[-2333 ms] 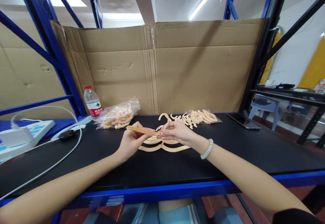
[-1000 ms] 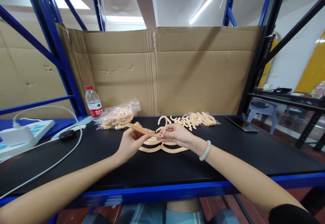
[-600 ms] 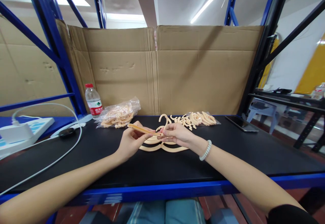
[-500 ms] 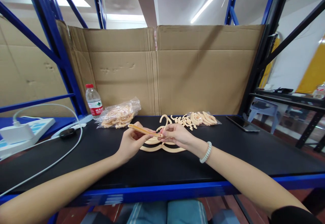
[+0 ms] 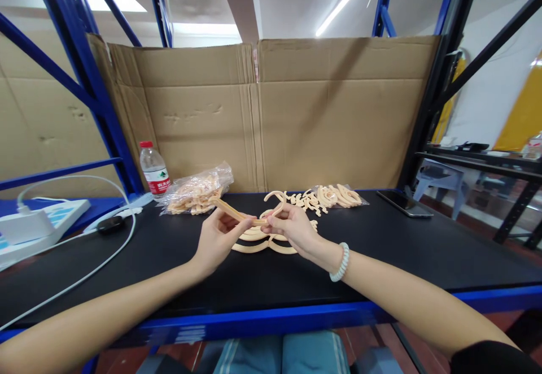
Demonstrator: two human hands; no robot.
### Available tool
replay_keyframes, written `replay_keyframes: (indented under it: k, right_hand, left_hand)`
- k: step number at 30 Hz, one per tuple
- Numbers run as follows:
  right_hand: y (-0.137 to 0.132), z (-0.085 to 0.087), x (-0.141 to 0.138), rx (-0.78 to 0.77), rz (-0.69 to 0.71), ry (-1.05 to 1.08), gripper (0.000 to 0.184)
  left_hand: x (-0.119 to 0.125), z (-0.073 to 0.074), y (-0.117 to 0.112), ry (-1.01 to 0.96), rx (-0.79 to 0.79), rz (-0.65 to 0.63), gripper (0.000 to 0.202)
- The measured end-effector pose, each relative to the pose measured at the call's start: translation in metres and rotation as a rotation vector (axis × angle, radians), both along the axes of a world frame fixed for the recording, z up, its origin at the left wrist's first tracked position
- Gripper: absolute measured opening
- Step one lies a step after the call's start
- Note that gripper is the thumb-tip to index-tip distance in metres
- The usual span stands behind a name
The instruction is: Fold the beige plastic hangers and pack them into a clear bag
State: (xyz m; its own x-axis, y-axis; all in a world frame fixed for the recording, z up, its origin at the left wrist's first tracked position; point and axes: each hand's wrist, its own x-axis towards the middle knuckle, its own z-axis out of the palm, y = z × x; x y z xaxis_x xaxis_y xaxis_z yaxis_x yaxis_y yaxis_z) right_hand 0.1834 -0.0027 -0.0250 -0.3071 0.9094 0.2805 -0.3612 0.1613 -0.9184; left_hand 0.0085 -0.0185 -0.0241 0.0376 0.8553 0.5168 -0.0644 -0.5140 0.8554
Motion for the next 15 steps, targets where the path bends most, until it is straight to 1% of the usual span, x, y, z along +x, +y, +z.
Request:
replay_keyframes:
  k: [2, 3, 6, 7, 8, 10, 12, 15]
  right_hand:
    - [-0.001, 0.0, 0.0, 0.027, 0.019, -0.011, 0.027]
    - [-0.001, 0.0, -0.001, 0.063, 0.005, -0.039, 0.026]
    - [0.002, 0.0, 0.0, 0.206, -0.08, -0.157, 0.025]
    - [0.004, 0.001, 0.001, 0.233, -0.099, -0.187, 0.025]
    - [0.006, 0.001, 0.003, 0.237, -0.114, -0.202, 0.025]
    - [0.012, 0.004, 0.008, 0.194, -0.129, -0.197, 0.026]
    - [0.017, 0.008, 0.015, 0.141, -0.141, -0.152, 0.027]
    - [0.024, 0.013, 0.023, 0.11, -0.146, -0.071, 0.027]
  left_hand:
    - [-0.001, 0.0, 0.003, -0.04, -0.057, -0.001, 0.031]
    - [-0.001, 0.0, 0.004, -0.058, -0.088, -0.005, 0.031]
    - [-0.004, -0.001, 0.009, -0.089, -0.175, -0.043, 0.033]
    - [-0.005, -0.001, 0.011, -0.097, -0.204, -0.061, 0.034]
    - [-0.006, -0.001, 0.012, -0.105, -0.228, -0.075, 0.034]
    - [-0.01, 0.002, 0.016, -0.125, -0.266, -0.092, 0.035]
    - [-0.013, 0.005, 0.019, -0.153, -0.294, -0.107, 0.037]
    - [-0.014, 0.01, 0.019, -0.174, -0.314, -0.168, 0.037]
